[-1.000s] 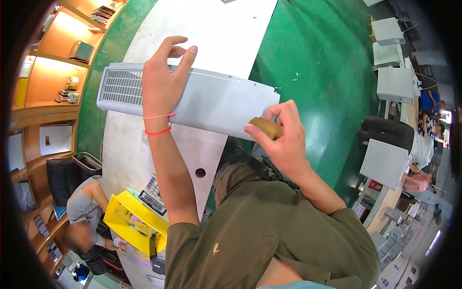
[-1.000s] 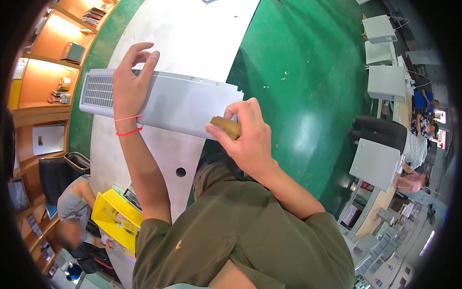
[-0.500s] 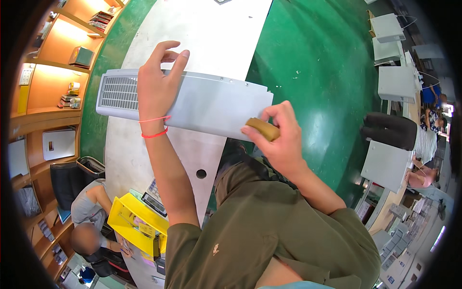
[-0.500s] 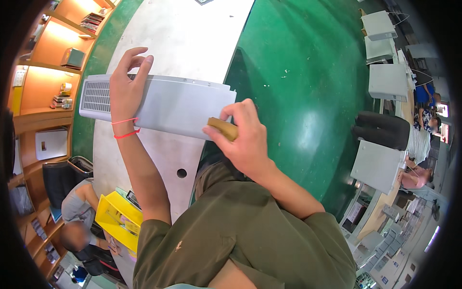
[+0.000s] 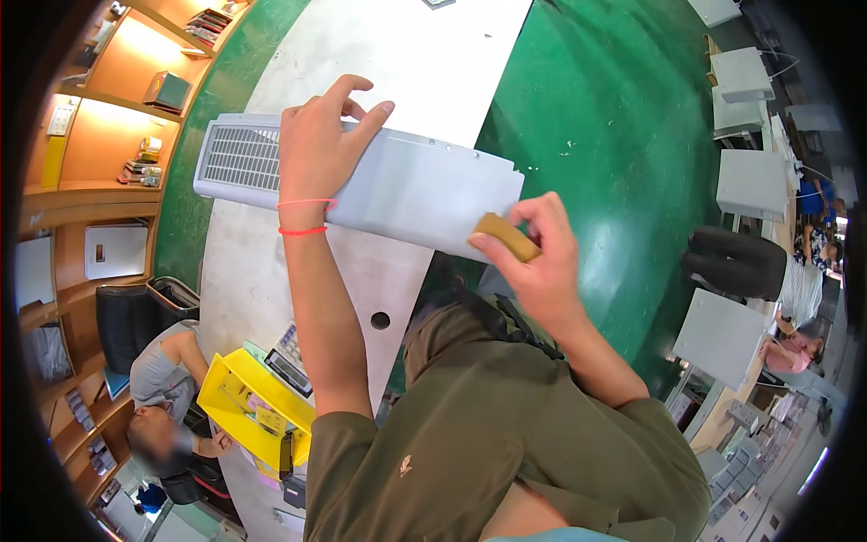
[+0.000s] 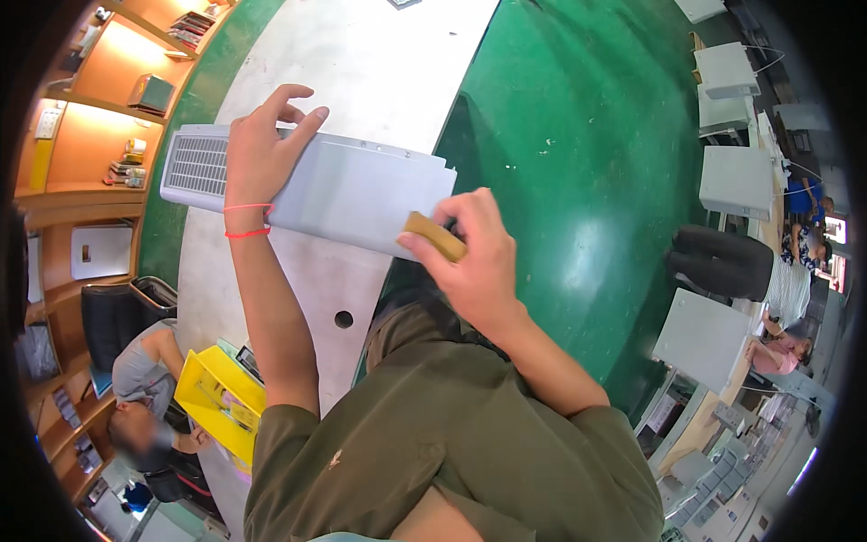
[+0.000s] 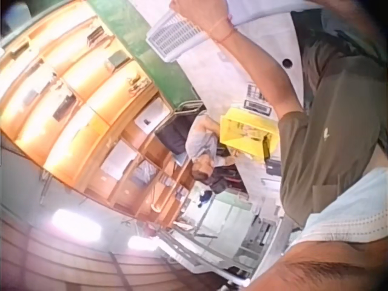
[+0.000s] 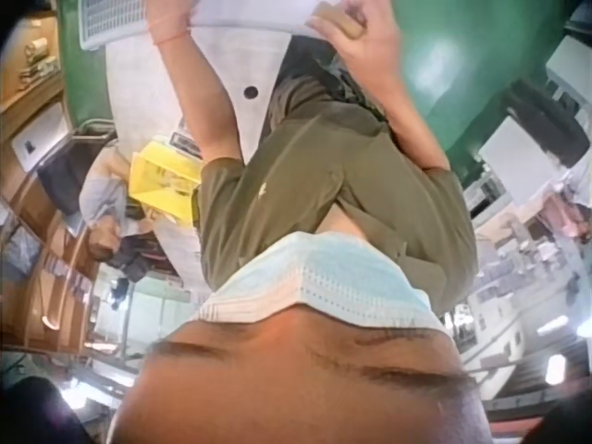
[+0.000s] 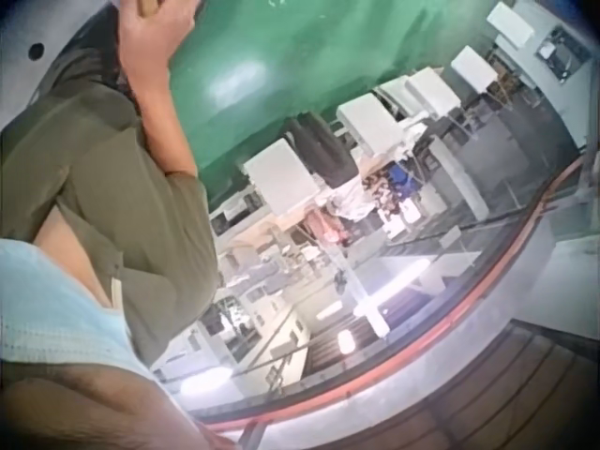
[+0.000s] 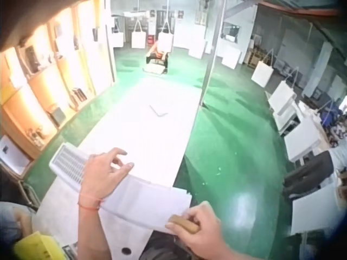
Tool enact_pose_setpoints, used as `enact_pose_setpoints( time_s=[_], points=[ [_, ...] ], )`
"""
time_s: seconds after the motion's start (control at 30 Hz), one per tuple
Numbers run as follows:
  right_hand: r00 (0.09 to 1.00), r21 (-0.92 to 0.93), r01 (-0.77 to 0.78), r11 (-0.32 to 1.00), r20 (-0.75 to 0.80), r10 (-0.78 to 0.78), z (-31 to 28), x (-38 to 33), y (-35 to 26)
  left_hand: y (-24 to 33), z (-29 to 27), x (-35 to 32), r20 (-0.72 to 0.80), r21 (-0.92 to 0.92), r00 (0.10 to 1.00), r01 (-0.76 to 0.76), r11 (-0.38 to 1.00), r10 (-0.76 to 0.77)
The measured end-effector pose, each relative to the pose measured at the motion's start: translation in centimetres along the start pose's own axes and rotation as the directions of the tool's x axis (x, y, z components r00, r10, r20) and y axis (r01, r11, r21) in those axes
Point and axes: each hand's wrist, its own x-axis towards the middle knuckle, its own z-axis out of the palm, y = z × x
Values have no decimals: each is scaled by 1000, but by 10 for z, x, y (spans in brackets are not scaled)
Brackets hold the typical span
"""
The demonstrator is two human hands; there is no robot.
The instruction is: The recorder uses spray paint and a sanding block to repair or finish a metal electronics casing.
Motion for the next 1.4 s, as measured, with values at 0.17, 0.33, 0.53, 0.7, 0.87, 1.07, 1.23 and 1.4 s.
enact_pose_setpoints(
  time_s=[0.17, 0.33, 0.53, 0.7, 0.87, 1.07, 1.23, 1.4],
  points=[
    [1000, 10, -11, 1000, -22, 12, -4, -2, 7, -2, 2, 0, -12, 35, 1000, -2, 999, 3],
    [998, -24, 67, 997, -13, -68, 8, 8, -6, -4, 3, 0, -20, 22, 1000, 12, 1000, -11],
    [999, -20, 36, 999, -36, -36, 4, 0, 5, -4, 4, 0, -15, 56, 1000, -13, 998, 14],
    [999, -15, 18, 1000, -39, -18, -1, 4, 0, -5, 3, -1, -35, 30, 999, -11, 999, 12],
    [994, -33, 100, 994, -29, -101, 14, 10, -11, -8, 5, -1, -53, 53, 998, -19, 998, 21],
    [998, -22, -1, 1000, -56, 0, 4, 4, 3, -7, 2, 0, 5, 68, 1000, 23, 997, -23],
    [998, -61, 40, 997, -49, -43, -1, 9, -1, -8, 3, -2, -2, 56, 1000, 19, 998, -19],
    [997, -55, 67, 996, -31, -68, 10, 14, -9, -4, 2, -1, 14, 50, 999, 37, 998, -37]
  ],
)
